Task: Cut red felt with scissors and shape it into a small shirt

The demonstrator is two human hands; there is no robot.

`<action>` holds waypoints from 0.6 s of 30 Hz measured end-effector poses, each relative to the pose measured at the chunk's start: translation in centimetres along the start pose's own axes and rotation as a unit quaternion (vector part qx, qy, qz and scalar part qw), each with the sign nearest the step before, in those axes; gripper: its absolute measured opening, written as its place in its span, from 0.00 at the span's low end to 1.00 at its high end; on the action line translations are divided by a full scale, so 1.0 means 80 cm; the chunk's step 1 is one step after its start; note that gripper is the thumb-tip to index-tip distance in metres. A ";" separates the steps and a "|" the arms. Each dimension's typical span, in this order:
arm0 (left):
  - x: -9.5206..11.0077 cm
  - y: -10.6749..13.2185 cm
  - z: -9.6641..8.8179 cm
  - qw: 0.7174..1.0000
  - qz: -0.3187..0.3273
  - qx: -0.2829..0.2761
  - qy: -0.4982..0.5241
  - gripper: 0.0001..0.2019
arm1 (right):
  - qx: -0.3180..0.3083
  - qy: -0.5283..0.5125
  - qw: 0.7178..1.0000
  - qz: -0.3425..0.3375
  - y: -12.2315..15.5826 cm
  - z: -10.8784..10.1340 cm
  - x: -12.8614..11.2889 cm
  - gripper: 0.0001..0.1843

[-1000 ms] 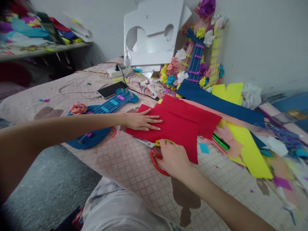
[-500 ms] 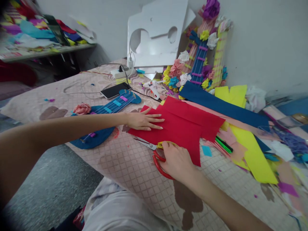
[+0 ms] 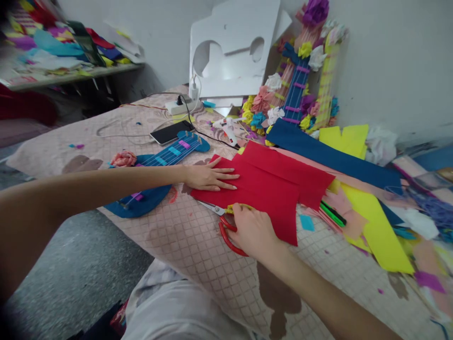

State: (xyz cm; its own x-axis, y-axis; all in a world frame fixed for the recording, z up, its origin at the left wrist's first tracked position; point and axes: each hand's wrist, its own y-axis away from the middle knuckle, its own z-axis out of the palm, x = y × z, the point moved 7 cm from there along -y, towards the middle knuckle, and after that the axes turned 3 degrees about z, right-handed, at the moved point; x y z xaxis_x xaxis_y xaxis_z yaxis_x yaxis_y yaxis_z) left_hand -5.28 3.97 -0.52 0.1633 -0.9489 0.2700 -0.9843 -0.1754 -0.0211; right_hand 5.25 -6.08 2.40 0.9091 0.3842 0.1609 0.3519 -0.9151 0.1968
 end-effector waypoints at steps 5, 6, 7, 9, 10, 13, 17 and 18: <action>0.000 0.000 0.001 1.000 -0.006 -0.010 0.005 0.25 | 0.005 0.007 1.000 -0.003 0.003 0.000 0.002 0.14; 0.000 0.000 0.001 1.000 -0.007 -0.010 0.007 0.25 | 0.009 0.000 1.000 -0.001 0.003 -0.001 0.003 0.14; 0.000 0.001 0.001 1.000 -0.008 -0.009 0.009 0.25 | 0.014 -0.006 1.000 0.001 0.003 -0.002 0.003 0.14; 0.000 0.001 -0.001 1.000 -0.009 -0.003 0.013 0.25 | 0.019 -0.012 1.000 0.005 0.002 -0.003 0.003 0.15; 0.001 0.001 -0.002 1.000 -0.009 0.001 0.016 0.25 | 0.019 -0.011 1.000 0.006 0.001 -0.004 0.002 0.16; 0.002 0.001 -0.004 1.000 -0.013 0.008 0.026 0.25 | 0.017 -0.005 1.000 0.009 -0.004 -0.005 -0.002 0.16; 0.002 0.000 -0.005 0.999 -0.036 -0.006 0.035 0.24 | 0.020 -0.011 1.000 0.001 -0.010 -0.008 -0.011 0.17; 0.002 0.000 -0.005 0.998 -0.041 -0.009 0.036 0.24 | 0.020 -0.012 1.000 -0.001 -0.011 -0.008 -0.012 0.17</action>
State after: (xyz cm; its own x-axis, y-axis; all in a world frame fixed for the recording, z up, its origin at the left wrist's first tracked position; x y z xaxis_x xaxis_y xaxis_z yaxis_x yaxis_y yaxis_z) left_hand -5.29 3.89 -0.07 0.2391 -0.9099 0.3391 -0.9688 -0.2469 0.0205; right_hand 3.92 -5.57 2.70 0.9136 0.3828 0.1370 0.3613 -0.9189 0.1583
